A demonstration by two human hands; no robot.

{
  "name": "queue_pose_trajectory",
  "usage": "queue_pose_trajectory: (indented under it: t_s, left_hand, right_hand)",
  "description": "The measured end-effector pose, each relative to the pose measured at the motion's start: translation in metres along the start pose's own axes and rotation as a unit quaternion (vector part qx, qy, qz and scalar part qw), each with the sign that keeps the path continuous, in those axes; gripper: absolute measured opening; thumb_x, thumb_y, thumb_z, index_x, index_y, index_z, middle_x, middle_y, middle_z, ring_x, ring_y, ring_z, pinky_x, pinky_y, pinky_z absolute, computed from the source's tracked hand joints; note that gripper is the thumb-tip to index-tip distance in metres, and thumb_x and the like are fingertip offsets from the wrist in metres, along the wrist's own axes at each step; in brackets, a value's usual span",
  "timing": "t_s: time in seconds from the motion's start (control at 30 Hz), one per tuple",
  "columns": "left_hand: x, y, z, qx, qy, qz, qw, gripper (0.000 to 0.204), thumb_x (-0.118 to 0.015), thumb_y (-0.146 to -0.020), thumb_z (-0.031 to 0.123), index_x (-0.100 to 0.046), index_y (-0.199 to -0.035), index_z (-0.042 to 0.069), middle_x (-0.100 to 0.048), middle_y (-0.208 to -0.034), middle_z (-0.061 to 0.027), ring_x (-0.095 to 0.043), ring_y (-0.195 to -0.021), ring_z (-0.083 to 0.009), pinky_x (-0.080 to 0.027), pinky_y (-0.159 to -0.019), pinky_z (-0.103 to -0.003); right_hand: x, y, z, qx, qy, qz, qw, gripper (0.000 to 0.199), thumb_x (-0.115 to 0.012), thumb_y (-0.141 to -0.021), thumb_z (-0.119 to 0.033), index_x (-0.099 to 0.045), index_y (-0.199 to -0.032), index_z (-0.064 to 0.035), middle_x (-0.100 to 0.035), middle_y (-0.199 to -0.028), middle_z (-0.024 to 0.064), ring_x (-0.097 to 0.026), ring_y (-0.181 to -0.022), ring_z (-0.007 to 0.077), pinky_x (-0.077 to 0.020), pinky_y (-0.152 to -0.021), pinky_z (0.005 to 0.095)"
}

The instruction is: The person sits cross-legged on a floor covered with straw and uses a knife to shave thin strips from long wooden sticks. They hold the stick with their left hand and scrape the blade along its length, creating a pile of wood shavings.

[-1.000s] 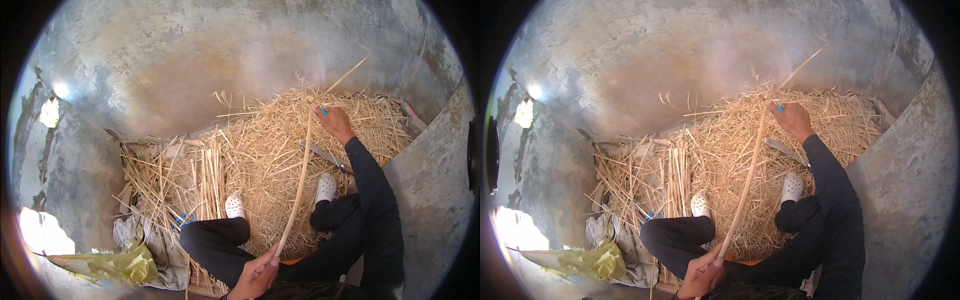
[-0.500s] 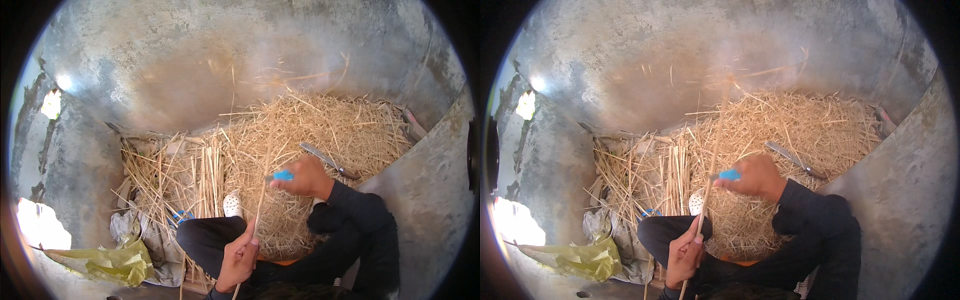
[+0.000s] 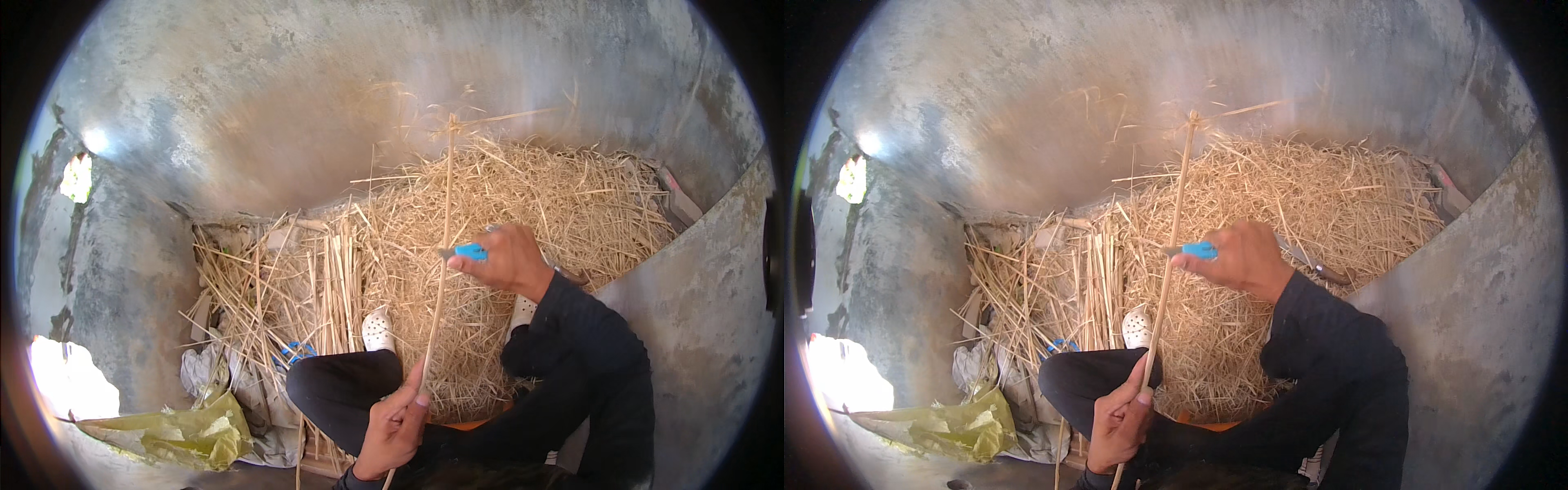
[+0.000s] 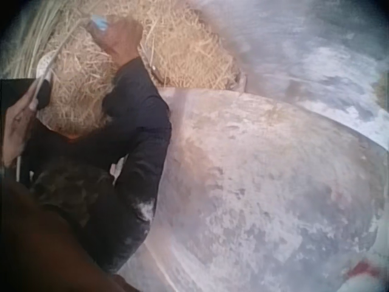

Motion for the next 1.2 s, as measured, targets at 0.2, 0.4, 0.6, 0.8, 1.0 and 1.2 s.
queue_pose_trajectory:
  t_s: [0.2,0.4,0.6,0.8,1.0,1.2]
  left_hand:
    - [0.002,0.004,0.005,0.024,-0.003,0.010,1.000,0.048,-0.046,-0.099,0.008,-0.035,-0.145,0.003,-0.044,-0.066,0.0070,-0.034,-0.057,0.0019,-0.027,-0.051,-0.015]
    - [0.000,0.008,0.008,0.038,0.036,0.007,0.999,0.047,-0.046,-0.100,0.008,-0.035,-0.145,0.003,-0.046,-0.071,0.0078,-0.034,-0.058,0.0025,-0.026,-0.051,-0.015]
    - [-0.003,0.007,-0.003,-0.009,-0.027,-0.006,1.000,0.047,-0.047,-0.098,0.009,-0.036,-0.143,-0.001,-0.045,-0.062,0.0090,-0.033,-0.050,0.0018,-0.023,-0.046,-0.016]
    - [-0.002,0.011,0.004,0.054,-0.036,0.023,0.998,0.047,-0.048,-0.098,0.008,-0.036,-0.143,-0.001,-0.046,-0.062,0.0077,-0.035,-0.051,0.0021,-0.025,-0.046,-0.016]
    - [-0.013,0.026,0.006,-0.144,-0.091,-0.050,0.984,0.039,-0.052,-0.099,0.021,-0.051,-0.134,0.003,-0.043,-0.061,0.0053,-0.036,-0.051,-0.0037,-0.030,-0.045,-0.021]
    - [-0.013,0.034,-0.026,0.086,0.039,-0.050,0.994,0.046,-0.046,-0.100,0.010,-0.037,-0.144,0.002,-0.039,-0.055,0.0063,-0.032,-0.044,-0.0006,-0.027,-0.044,-0.018]
  right_hand:
    - [-0.006,0.024,-0.039,0.078,-0.066,0.005,0.995,0.071,-0.049,-0.081,-0.074,-0.063,-0.055,-0.0094,-0.052,-0.044,0.0093,-0.053,-0.038,0.0267,-0.0415,-0.041,0.0386]
    - [-0.018,0.017,-0.021,0.045,-0.028,-0.047,0.997,0.056,-0.051,-0.083,-0.069,-0.074,-0.074,-0.0188,-0.058,-0.051,0.0060,-0.055,-0.044,0.0218,-0.0430,-0.044,0.0363]
    - [-0.028,-0.002,0.029,-0.059,-0.008,-0.076,0.995,0.067,-0.041,-0.084,-0.076,-0.072,-0.076,-0.0176,-0.053,-0.047,0.0067,-0.053,-0.042,0.0239,-0.0431,-0.046,0.0391]
    - [-0.021,0.017,-0.016,0.048,-0.059,-0.013,0.997,0.081,-0.036,-0.082,-0.080,-0.061,-0.054,-0.0081,-0.046,-0.042,0.0084,-0.048,-0.038,0.0242,-0.0369,-0.040,0.0407]
    - [-0.017,-0.022,0.096,-0.171,-0.009,0.008,0.985,0.082,-0.040,-0.084,-0.077,-0.054,-0.052,-0.0032,-0.042,-0.042,0.0061,-0.046,-0.040,0.0219,-0.0374,-0.042,0.0396]
    - [-0.004,-0.021,0.136,-0.245,0.013,0.010,0.969,0.077,-0.043,-0.086,-0.073,-0.051,-0.050,-0.0055,-0.039,-0.043,0.0019,-0.045,-0.040,0.0195,-0.0362,-0.041,0.0392]
Point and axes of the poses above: each hand's wrist, its own y-axis away from the middle knuckle, its own x-axis out of the back of the hand, z = x × y, the point moved 7 cm from there along -y, towards the middle knuckle
